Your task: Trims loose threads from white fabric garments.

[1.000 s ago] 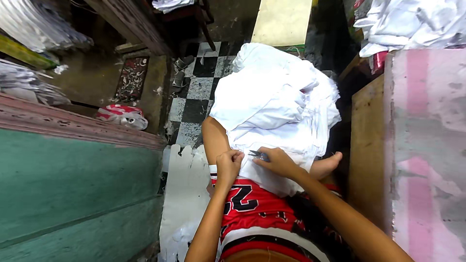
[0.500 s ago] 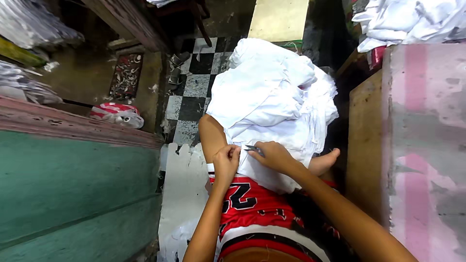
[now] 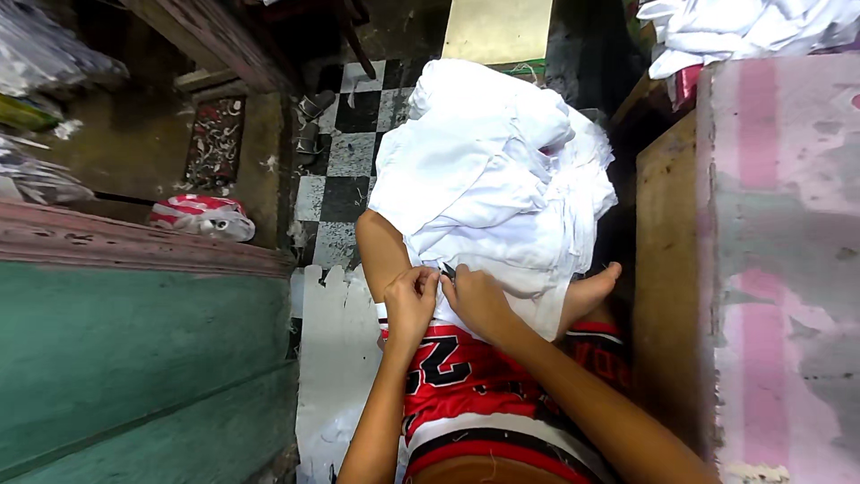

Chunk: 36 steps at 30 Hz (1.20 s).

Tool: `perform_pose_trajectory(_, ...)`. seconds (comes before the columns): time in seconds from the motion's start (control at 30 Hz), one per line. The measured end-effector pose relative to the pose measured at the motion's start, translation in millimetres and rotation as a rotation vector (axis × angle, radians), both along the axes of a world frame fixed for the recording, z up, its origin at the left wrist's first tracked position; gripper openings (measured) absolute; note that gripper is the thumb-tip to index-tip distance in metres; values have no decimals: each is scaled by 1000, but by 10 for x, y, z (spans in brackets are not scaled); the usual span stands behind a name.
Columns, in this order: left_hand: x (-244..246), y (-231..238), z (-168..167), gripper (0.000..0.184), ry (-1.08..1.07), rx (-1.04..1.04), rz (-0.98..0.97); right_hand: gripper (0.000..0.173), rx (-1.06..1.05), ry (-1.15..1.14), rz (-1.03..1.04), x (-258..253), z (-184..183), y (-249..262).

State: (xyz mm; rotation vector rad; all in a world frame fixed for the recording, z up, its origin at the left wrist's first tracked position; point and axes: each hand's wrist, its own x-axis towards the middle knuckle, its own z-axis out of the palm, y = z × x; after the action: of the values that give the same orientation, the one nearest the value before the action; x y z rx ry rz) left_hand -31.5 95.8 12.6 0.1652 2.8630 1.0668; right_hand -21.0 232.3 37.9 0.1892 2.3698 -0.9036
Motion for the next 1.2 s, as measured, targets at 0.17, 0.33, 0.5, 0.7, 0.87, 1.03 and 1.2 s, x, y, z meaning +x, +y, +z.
perform_pose_trajectory(0.17,2,-5,12,13,-1,3,-29,46,39,-50,6,-13,-2,-54)
perform_pose_trajectory(0.33,8,-17,6,14,-18,1,-31,45,87,-7,38,38,-48,-88)
perform_pose_trajectory(0.5,-13,-186,137,15,13,-148,-4,48,41,151,-33,132,-178,48)
perform_pose_trajectory(0.7,-62,-447,163,22,-50,-200,13,43,-31,267,-146,158,-334,341)
perform_pose_trajectory(0.87,-30,-170,-114,20,-174,59,-100,43,-75,236,-132,168,-339,329)
perform_pose_trajectory(1.03,-13,-92,-48,9,-306,206,88,44,-107,246,-114,188,-384,360)
perform_pose_trajectory(1.2,2,-186,-3,12,-448,315,153,52,-196,351,-65,226,-478,332)
